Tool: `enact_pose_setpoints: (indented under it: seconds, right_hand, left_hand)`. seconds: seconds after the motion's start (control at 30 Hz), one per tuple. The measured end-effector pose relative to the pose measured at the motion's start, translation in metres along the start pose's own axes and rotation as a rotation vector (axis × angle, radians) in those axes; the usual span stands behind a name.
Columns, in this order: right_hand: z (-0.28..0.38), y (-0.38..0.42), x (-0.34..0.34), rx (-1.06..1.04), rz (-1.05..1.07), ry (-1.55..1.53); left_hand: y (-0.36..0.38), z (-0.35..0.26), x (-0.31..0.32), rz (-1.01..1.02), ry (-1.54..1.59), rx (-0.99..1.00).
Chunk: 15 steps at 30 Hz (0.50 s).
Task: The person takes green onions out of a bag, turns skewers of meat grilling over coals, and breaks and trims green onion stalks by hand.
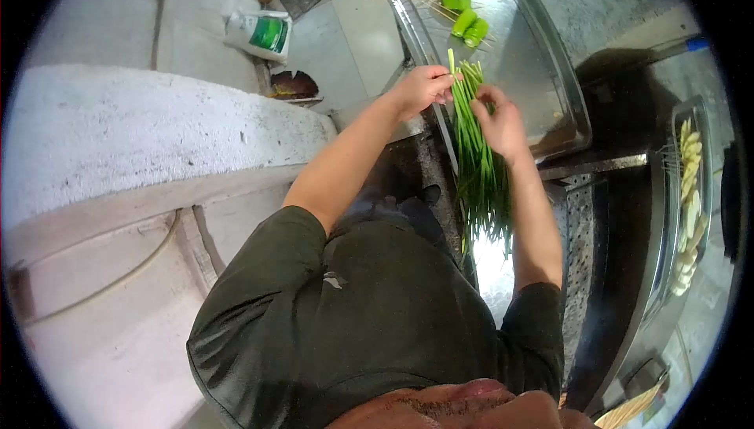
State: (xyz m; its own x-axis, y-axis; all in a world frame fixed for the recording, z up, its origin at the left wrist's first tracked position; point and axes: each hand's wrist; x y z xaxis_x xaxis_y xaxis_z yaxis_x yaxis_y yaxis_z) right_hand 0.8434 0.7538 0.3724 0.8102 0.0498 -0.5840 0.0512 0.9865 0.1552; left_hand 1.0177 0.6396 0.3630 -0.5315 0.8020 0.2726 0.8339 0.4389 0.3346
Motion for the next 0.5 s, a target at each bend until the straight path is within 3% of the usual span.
enact_pose_setpoints:
  seconds: [0.07, 0.17, 0.2, 0.5]
  right_hand:
    - [0.019, 0.004, 0.008, -0.055, 0.040, -0.028]
    - [0.023, -0.001, 0.017, 0.035, 0.096, -0.138]
    - [0.029, 0.000, 0.019, -0.035, 0.042, -0.160]
    - [0.090, 0.019, 0.019, -0.069, 0.040, -0.112]
  left_hand:
    - [0.002, -0.002, -0.003, 0.018, 0.005, 0.032]
    - [0.020, -0.013, 0.001, 0.013, -0.077, 0.140]
    - [0.025, -0.013, 0.001, 0.019, -0.074, 0.203]
    - [0.074, -0.033, 0.002, -0.128, -0.270, 0.233]
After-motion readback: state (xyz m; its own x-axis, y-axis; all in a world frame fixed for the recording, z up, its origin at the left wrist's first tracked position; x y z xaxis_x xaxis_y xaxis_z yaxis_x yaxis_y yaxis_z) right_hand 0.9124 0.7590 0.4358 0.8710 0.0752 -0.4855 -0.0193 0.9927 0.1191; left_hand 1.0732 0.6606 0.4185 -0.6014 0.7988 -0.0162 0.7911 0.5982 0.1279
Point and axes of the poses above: each hand's wrist, its own y-axis away from the middle knuckle, its own x-axis out of the palm, z = x × y, and after that the axes turned 14 degrees about z, right-handed
